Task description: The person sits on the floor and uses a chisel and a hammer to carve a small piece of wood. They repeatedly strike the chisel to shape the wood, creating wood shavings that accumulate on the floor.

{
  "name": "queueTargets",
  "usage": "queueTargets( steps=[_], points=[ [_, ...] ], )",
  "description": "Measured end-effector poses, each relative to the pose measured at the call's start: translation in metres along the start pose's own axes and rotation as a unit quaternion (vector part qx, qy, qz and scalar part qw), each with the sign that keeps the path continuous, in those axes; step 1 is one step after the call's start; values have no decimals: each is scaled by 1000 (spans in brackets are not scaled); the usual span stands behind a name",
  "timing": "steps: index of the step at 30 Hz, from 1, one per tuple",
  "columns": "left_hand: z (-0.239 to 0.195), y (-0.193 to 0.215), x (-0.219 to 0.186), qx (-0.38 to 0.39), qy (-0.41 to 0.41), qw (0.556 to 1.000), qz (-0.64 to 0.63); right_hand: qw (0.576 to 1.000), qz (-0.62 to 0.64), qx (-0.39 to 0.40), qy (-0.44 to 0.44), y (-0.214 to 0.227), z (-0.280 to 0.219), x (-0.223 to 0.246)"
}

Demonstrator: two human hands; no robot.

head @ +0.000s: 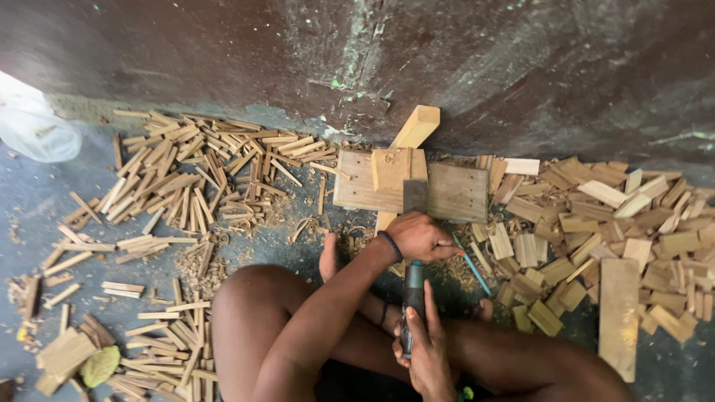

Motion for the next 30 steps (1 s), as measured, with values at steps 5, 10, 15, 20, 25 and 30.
queueTargets(
  steps=[5, 10, 15, 20, 25, 30],
  points=[
    [4, -1, -1, 5, 14, 999, 44, 1000, 5, 11, 19, 3, 0, -3],
    [0, 3, -13, 8, 75, 996, 57, 998, -18, 19, 60, 9, -2, 4],
    [13, 6, -15, -94, 65, 993, 28, 996, -74, 23, 36, 37, 16, 21],
    [21, -21, -10, -144, 81, 986, 39, 990, -131, 52, 28, 78, 33, 55],
    [19, -17, -3, -132, 51, 990, 20, 994, -103, 24, 14, 60, 25, 41],
    [-5, -3, 11, -53, 24, 998, -17, 1000, -18, 11, 1, 8, 3, -2]
  ],
)
Point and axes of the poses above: each hand's wrist, its own z-axis towards the middle knuckle, its own y-axis out of the back of the hand, x = y × z, the point moved 5 cm from there along z, towards the middle knuckle, and after that the axes turned 7 degrees about -x, right-handed, at the moved point
